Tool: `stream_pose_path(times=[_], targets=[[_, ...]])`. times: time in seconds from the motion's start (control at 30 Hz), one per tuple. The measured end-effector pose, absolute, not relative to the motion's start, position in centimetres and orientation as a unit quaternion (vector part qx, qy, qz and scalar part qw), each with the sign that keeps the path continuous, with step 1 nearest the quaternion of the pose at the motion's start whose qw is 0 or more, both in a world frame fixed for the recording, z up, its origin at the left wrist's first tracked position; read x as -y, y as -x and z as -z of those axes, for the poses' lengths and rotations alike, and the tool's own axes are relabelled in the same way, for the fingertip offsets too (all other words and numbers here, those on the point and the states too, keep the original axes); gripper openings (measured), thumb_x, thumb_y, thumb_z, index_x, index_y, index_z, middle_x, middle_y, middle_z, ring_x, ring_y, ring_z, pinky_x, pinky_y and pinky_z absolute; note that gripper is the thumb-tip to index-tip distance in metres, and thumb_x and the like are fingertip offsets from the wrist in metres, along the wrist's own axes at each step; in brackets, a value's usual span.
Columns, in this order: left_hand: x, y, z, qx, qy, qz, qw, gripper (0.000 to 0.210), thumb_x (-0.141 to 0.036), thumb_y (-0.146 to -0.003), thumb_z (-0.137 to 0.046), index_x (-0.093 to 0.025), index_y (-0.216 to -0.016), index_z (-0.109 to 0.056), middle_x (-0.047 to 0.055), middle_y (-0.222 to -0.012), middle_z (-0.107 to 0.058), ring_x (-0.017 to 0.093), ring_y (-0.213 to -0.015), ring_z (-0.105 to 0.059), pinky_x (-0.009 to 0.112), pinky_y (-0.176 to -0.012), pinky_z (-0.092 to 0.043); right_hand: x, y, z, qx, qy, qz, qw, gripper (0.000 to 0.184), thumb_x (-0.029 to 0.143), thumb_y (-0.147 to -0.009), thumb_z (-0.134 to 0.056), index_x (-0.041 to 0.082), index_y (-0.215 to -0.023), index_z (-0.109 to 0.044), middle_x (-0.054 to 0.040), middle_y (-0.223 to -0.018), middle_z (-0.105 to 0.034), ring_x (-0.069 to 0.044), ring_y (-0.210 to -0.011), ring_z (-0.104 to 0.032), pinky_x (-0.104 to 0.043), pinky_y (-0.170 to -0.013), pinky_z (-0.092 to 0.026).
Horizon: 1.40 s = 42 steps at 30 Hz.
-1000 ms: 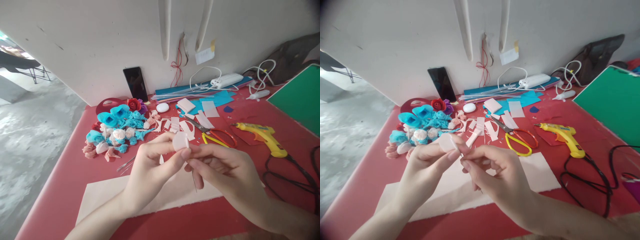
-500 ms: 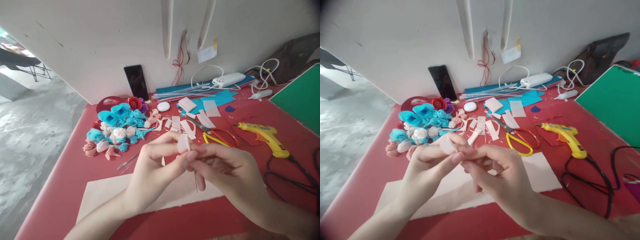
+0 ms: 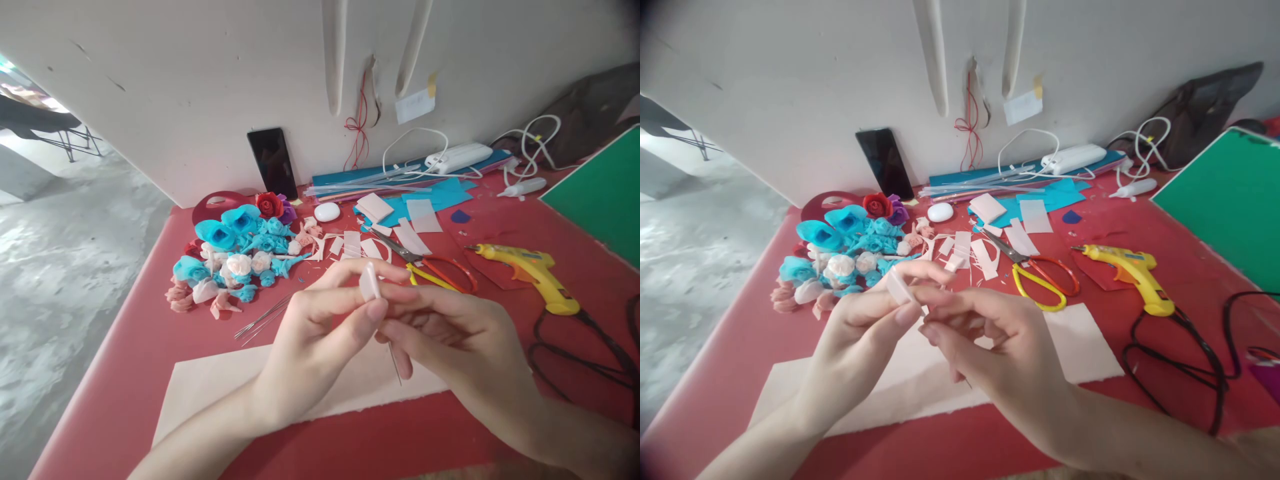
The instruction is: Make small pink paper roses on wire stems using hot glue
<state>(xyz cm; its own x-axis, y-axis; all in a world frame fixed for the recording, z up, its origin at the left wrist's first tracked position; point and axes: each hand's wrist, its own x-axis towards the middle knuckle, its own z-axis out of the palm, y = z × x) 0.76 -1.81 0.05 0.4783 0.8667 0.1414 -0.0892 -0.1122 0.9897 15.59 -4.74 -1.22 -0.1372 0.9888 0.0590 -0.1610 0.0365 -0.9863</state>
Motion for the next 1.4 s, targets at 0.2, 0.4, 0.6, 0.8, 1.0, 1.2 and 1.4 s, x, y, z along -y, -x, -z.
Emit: stream_pose_path(times=[0.2,0.4,0.6,0.8,1.0,1.2,1.4], targets=[[2.1,-1.0,0.5,-0.276,-0.557,-0.406,0.67,0.027,-0.021,-0.091,-0.043,-0.019,-0.103,-0.067,0.007,-0.111,-0.059,0.017,-0.088,-0.061,0.028,-0.077,-0.054,4.4,-15.6,1.1,0.515,0.426,-0.565,0.484,0.01,0.019,-0.078,-0.064,0.025,-0.085,-0.069,0.0039,-0.062,-0.06,-0.002,-0.042,-0.05,-0.01,-0.04,-0.044],[2.2,-1.0,0.5,-0.25,-0.554,-0.396,0.689,0.027,-0.02,-0.091,-0.044,-0.021,-0.105,-0.066,0.005,-0.113,-0.059,0.007,-0.058,-0.06,0.027,-0.07,-0.057,4.5,-15.6,1.0,0.52,0.434,-0.568,0.468,0.012,0.021,-0.08,-0.062,0.026,-0.089,-0.068,0.0047,-0.053,-0.054,-0.003,-0.042,-0.049,-0.009,-0.041,-0.043],[2.2,-1.1,0.4,-0.256,-0.564,-0.401,0.675,0.028,-0.021,-0.092,-0.042,-0.022,-0.104,-0.067,0.005,-0.112,-0.062,0.013,-0.073,-0.063,0.025,-0.068,-0.057,4.5,-15.8,1.1,0.533,0.453,-0.541,0.467,0.016,0.023,-0.079,-0.063,0.032,-0.091,-0.068,0.0043,-0.055,-0.056,-0.004,-0.046,-0.049,-0.01,-0.042,-0.042],[2.2,-1.3,0.7,-0.261,-0.564,-0.416,0.664,0.029,-0.024,-0.092,-0.041,-0.024,-0.105,-0.067,0.004,-0.118,-0.062,0.022,-0.106,-0.057,0.031,-0.086,-0.052,4.4,-15.7,0.6,0.536,0.444,-0.531,0.483,0.007,0.019,-0.077,-0.065,0.025,-0.075,-0.068,0.0048,-0.057,-0.059,-0.004,-0.048,-0.05,-0.009,-0.044,-0.041],[2.2,-1.3,0.9,-0.265,-0.575,-0.418,0.651,0.03,-0.024,-0.093,-0.039,-0.028,-0.107,-0.065,-0.001,-0.12,-0.06,0.022,-0.109,-0.054,0.03,-0.085,-0.051,4.1,-15.8,0.7,0.555,0.422,-0.538,0.475,0.018,0.016,-0.08,-0.061,0.032,-0.086,-0.067,0.0081,-0.066,-0.062,-0.002,-0.058,-0.052,-0.006,-0.053,-0.041],[2.0,-1.1,1.4,-0.273,-0.601,-0.411,0.629,0.031,-0.025,-0.093,-0.039,-0.028,-0.112,-0.062,0.001,-0.124,-0.056,0.019,-0.1,-0.056,0.025,-0.069,-0.051,4.0,-16.0,0.8,0.532,0.42,-0.565,0.47,0.009,0.022,-0.082,-0.06,0.026,-0.081,-0.068,0.0044,-0.062,-0.058,-0.003,-0.055,-0.05,-0.009,-0.05,-0.041],[2.3,-1.3,1.0,-0.325,-0.638,-0.406,0.568,0.029,-0.026,-0.091,-0.043,-0.028,-0.111,-0.063,0.004,-0.109,-0.066,0.026,-0.11,-0.054,0.031,-0.072,-0.053,4.0,-15.8,1.1,0.475,0.392,-0.633,0.469,0.008,0.022,-0.082,-0.06,0.018,-0.078,-0.065,0.004,-0.058,-0.053,-0.002,-0.047,-0.047,-0.01,-0.043,-0.038]])
